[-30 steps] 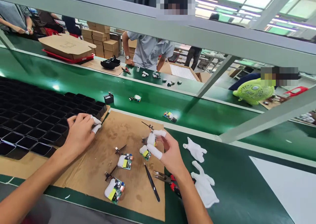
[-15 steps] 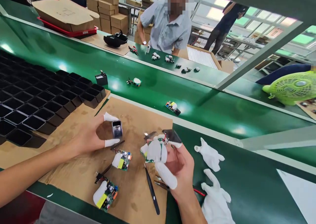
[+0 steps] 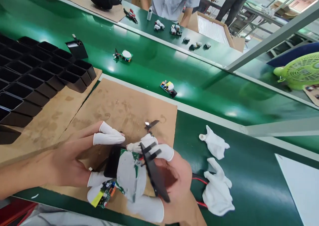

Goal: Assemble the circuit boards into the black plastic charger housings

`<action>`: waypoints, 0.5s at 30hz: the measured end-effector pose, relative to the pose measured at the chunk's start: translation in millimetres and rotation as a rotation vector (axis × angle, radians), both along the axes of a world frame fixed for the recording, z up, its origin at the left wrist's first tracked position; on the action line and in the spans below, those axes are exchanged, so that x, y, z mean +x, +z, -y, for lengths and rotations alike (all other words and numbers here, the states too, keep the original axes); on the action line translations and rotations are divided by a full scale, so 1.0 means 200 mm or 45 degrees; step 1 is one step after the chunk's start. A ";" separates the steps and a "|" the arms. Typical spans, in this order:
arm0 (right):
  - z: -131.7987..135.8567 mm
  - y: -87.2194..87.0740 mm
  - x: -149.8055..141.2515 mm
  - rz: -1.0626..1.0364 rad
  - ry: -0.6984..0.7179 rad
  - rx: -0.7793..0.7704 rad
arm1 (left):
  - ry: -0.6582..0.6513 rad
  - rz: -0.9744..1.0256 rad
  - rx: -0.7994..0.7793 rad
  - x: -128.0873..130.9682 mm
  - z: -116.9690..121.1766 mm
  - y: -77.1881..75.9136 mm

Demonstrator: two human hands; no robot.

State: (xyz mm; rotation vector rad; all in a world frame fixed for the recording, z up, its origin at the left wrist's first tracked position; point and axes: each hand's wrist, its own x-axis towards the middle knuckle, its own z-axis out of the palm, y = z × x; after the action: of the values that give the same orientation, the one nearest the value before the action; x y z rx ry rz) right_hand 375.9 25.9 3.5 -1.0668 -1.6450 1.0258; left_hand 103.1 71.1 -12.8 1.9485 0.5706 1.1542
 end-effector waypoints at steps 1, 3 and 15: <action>0.00 0.01 -0.01 -0.041 0.016 -0.010 | -0.004 -0.004 -0.003 0.00 0.01 0.00; -0.01 0.05 -0.03 -0.117 0.077 -0.038 | 0.004 -0.015 0.004 0.01 0.01 0.00; -0.02 0.10 -0.08 -0.079 0.133 0.054 | 0.055 0.037 -0.023 0.03 0.03 -0.02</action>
State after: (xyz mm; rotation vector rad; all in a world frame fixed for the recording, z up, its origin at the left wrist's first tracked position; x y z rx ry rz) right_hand 359.0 29.3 24.4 -0.9205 -1.6793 1.0757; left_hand 108.9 65.7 -16.1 1.9098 0.6081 1.1980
